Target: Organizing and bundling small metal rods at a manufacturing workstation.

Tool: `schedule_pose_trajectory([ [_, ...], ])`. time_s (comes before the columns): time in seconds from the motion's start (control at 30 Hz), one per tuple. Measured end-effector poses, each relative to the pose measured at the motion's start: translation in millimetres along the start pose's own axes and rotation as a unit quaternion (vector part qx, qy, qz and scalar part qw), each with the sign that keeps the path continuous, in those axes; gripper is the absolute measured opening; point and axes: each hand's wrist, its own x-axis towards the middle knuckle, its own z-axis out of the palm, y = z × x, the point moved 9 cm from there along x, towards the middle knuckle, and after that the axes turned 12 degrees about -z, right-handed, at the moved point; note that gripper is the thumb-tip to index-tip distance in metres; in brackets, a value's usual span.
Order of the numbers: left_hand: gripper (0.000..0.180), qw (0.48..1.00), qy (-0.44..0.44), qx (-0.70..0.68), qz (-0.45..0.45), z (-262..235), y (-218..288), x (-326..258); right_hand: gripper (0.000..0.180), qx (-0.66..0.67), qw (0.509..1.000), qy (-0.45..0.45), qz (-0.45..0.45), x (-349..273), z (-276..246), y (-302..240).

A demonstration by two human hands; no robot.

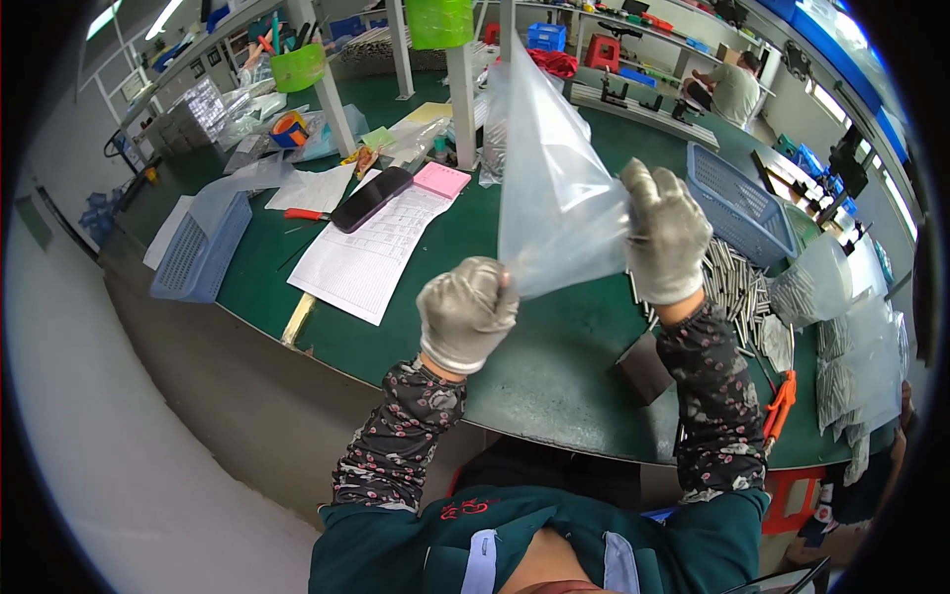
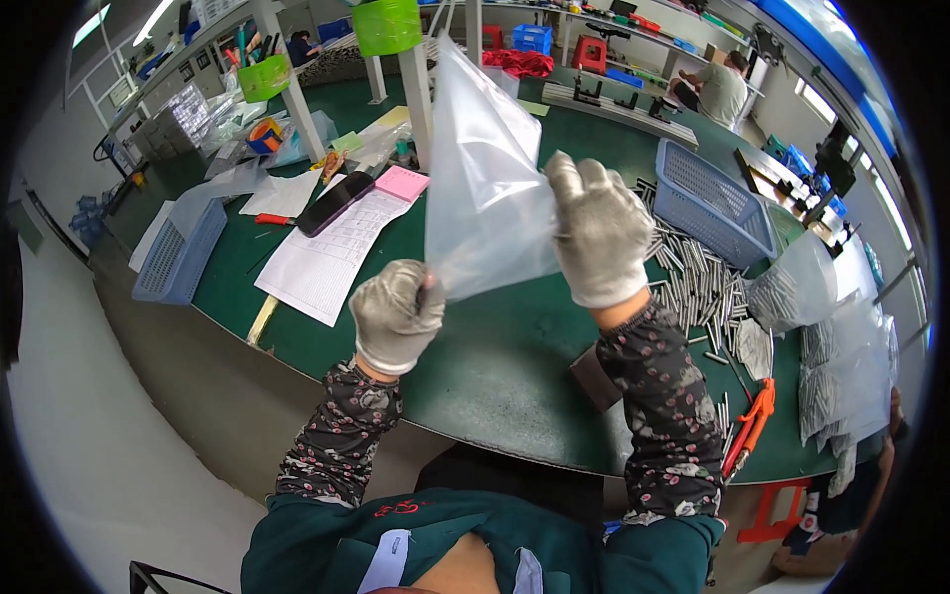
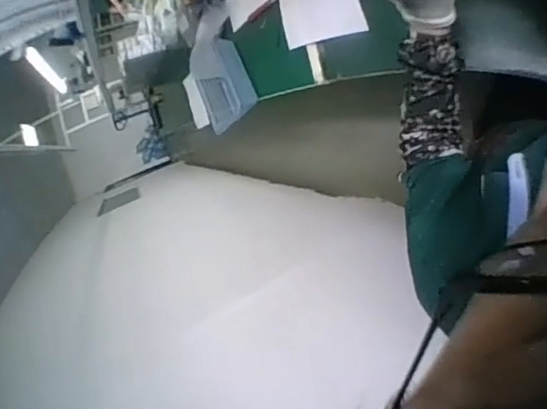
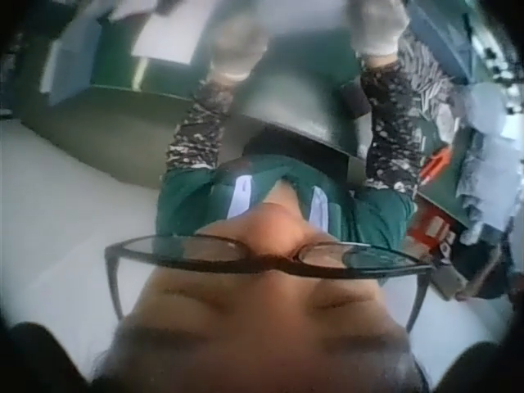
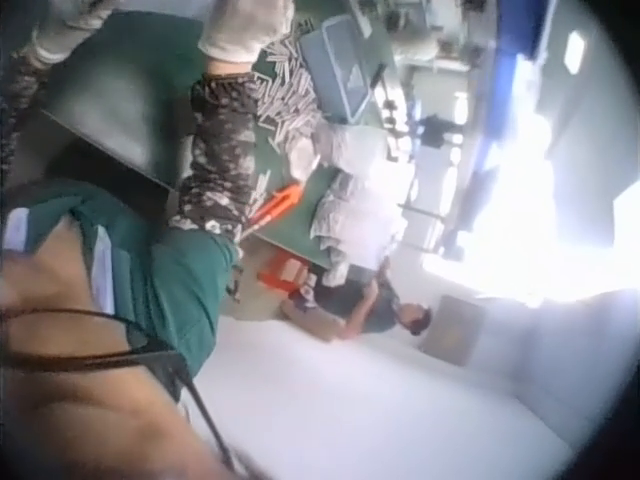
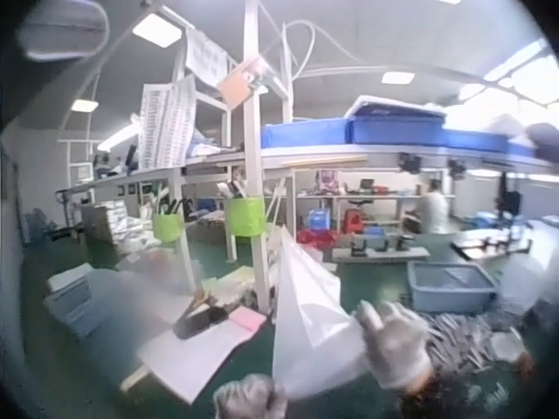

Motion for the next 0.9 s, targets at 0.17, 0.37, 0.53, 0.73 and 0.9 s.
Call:
schedule_pose_trajectory([
  [0.17, 0.022, 0.928, -0.116, -0.058, -0.350, 79.3, -148.0, -30.7, 0.036, 0.137, 0.979, -0.151, -0.006, 6.9, 85.9, -22.1],
  [0.37, 0.015, 0.809, -0.198, -0.141, -0.535, 106.0, -162.5, -51.6, 0.047, 0.274, 0.936, -0.211, 0.062, -37.2, 58.0, 11.7],
  [0.53, 0.028, 0.810, -0.266, -0.109, -0.512, 103.2, -174.2, -47.5, 0.037, 0.225, 0.929, -0.242, 0.165, -94.6, -17.7, 75.5],
  [0.73, 0.063, 0.854, -0.266, -0.060, -0.443, 83.5, -197.5, -53.0, 0.032, 0.177, 0.899, -0.265, 0.300, -196.9, -95.4, 108.5],
  [0.9, 0.066, 0.916, -0.229, 0.114, -0.309, 55.0, -161.2, -46.0, 0.029, 0.139, 0.834, -0.366, 0.390, -260.7, -128.8, 62.6],
])
